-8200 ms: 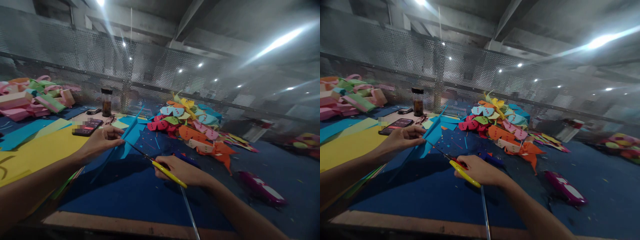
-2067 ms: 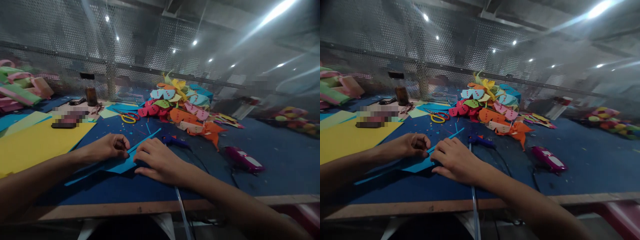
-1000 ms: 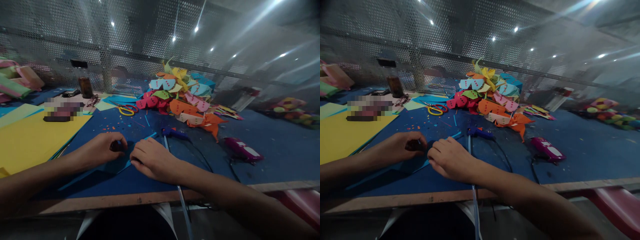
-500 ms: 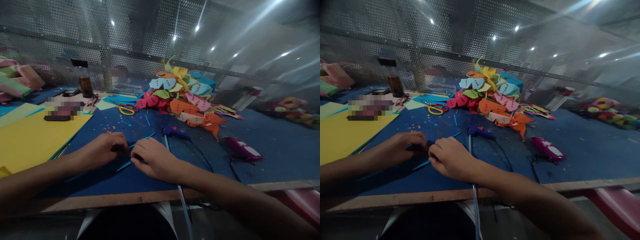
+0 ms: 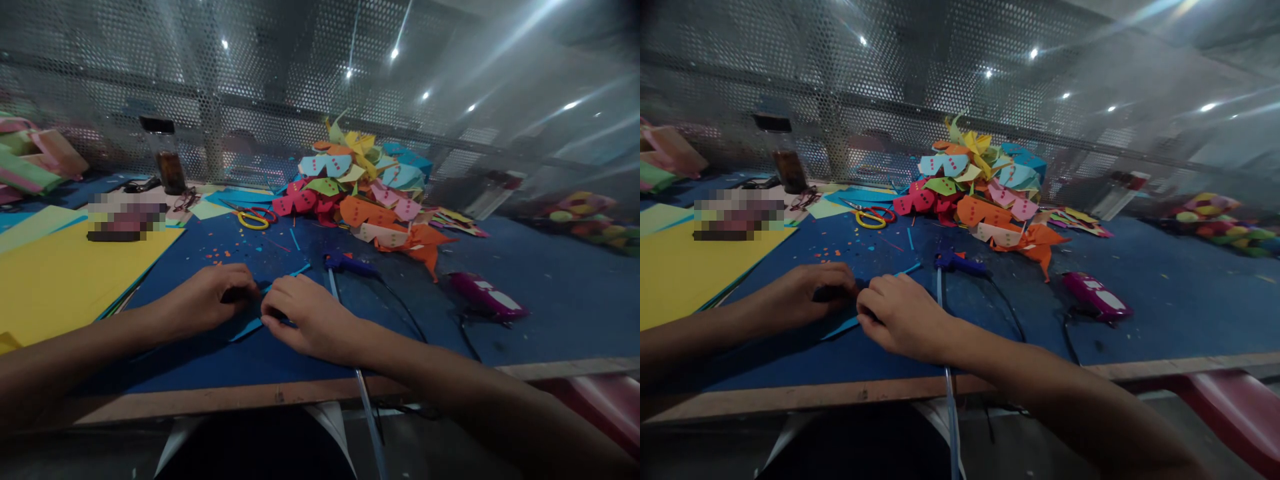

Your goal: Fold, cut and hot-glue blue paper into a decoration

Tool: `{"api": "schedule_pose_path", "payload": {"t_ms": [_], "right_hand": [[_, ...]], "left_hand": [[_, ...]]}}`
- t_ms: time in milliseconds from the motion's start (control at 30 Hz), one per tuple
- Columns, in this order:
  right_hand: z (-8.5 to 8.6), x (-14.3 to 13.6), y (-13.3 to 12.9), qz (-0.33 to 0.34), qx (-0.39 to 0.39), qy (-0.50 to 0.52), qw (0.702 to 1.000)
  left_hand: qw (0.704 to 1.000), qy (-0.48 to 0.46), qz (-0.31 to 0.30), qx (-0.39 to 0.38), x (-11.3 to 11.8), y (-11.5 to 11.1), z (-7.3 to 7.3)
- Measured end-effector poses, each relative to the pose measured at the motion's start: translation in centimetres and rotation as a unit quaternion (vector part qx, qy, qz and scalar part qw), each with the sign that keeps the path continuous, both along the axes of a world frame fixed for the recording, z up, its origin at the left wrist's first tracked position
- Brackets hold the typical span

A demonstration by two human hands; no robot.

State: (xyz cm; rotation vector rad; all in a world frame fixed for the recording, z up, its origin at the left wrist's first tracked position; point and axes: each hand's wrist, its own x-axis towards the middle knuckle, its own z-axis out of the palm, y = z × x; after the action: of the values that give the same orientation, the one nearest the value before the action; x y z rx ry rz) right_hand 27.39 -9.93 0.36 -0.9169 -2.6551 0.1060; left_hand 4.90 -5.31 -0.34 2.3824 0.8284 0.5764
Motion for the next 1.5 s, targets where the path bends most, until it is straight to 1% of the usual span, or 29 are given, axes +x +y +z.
{"api": "schedule_pose_path", "payload": {"t_ms": [333, 433, 633, 967, 1267, 1500], "right_hand": [[-0.05, -0.09, 0.03, -0.014, -0.027, 0.024, 0.999], [-0.03, -0.14, 0.04, -0.020, -0.034, 0.029, 0.999], [-0.09, -0.19, 0.11, -0.032, -0.058, 0.042, 0.997], [0.36, -0.33, -0.04, -0.056, -0.073, 0.051, 0.994], [-0.03, -0.29, 0.11, -0.076, -0.061, 0.060, 0.993], [0.10, -0.34, -0.01, -0.069, -0.056, 0.046, 0.995]], "left_hand": [[0.999, 0.013, -0.035, 0.015, -0.19, -0.02, 0.03], [0.999, 0.010, -0.042, 0.004, -0.20, -0.03, 0.07], [0.999, 0.000, -0.021, -0.025, 0.01, 0.03, -0.05], [1.000, 0.012, -0.020, 0.001, 0.26, -0.04, -0.24], [1.000, 0.016, -0.013, 0.001, 0.32, -0.08, -0.30], [1.000, 0.020, -0.013, -0.005, 0.31, 0.07, -0.36]]}}
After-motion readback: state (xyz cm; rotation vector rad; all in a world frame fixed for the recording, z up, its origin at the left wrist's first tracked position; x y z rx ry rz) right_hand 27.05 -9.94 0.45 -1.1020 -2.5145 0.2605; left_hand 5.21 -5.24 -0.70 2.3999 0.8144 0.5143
